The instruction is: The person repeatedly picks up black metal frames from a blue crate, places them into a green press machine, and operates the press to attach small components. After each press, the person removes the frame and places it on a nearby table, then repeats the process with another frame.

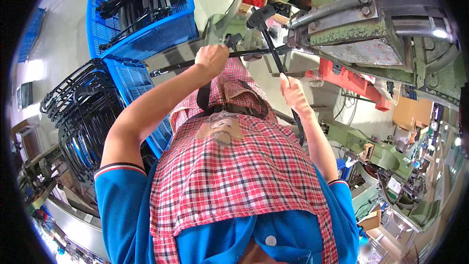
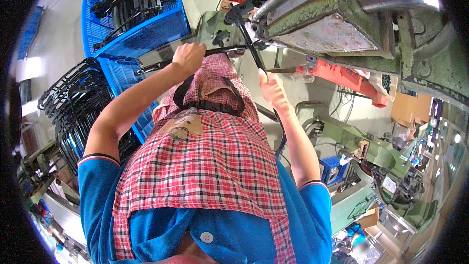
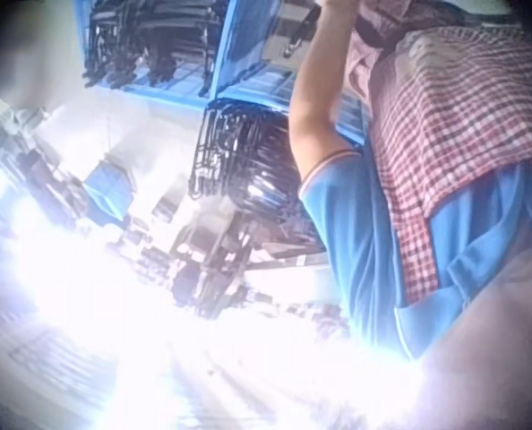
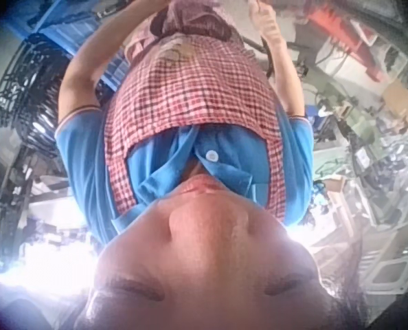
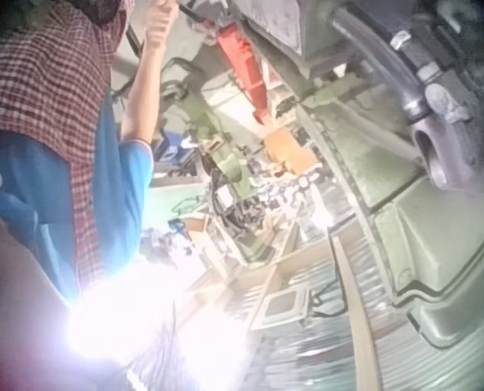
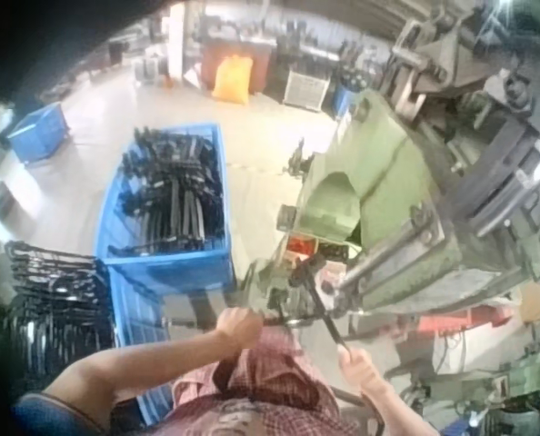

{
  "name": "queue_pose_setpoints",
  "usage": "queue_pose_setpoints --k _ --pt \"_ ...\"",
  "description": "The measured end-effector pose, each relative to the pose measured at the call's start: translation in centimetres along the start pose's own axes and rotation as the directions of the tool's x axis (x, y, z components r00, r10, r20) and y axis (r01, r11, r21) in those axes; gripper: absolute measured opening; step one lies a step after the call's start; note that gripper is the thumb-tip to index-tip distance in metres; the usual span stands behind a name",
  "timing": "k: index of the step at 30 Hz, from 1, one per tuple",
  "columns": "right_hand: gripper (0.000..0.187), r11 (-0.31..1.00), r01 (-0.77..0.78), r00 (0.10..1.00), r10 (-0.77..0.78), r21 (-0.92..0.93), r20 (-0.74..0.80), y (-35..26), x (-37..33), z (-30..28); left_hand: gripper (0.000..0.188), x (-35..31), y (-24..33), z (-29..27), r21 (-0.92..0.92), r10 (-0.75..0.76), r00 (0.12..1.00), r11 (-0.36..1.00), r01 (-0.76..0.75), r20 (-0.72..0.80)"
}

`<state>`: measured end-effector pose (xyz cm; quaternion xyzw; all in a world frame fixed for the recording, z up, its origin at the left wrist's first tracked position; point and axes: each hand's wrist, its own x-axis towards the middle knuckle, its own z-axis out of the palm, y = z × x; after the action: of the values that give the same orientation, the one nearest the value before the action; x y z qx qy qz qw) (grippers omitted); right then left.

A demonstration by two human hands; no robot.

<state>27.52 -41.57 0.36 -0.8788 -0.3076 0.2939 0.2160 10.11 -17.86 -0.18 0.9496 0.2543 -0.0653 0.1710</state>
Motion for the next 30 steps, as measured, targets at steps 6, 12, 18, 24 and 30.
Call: queue_pose_setpoints --k 6,12,18,24,30 --pt "0.037 0.991 0.109 0.993 -0.112 -0.072 -0.036 0.5 0.8 -0.1 0.015 -1.1 -0.1 1.3 -0.093 -0.013 0.997 0.995 0.02 0.072" --pt "0.042 0.997 0.029 0.999 -0.027 -0.075 0.026 -1.3 -0.1 -1.9 0.024 3.3 -3.9 -3.1 -0.345 0.096 0.994 0.936 -0.076 0.043" --pt "0.043 0.958 0.053 0.998 -0.056 -0.283 0.001 0.3 -0.6 -0.9 0.016 20.4 -4.7 -2.3 -0.282 0.207 0.961 0.925 -0.254 -0.185" --pt "0.042 0.968 0.197 0.975 -0.21 -0.156 -0.077 1.1 -0.1 0.1 0.02 29.7 -2.7 0.1 0.145 0.424 0.886 0.88 -0.452 0.188" --pt "0.041 0.946 0.239 0.955 -0.269 -0.218 -0.124 0.7 -0.5 -0.1 0.02 30.0 -2.1 -1.2 0.072 0.374 0.894 0.913 -0.402 0.248"
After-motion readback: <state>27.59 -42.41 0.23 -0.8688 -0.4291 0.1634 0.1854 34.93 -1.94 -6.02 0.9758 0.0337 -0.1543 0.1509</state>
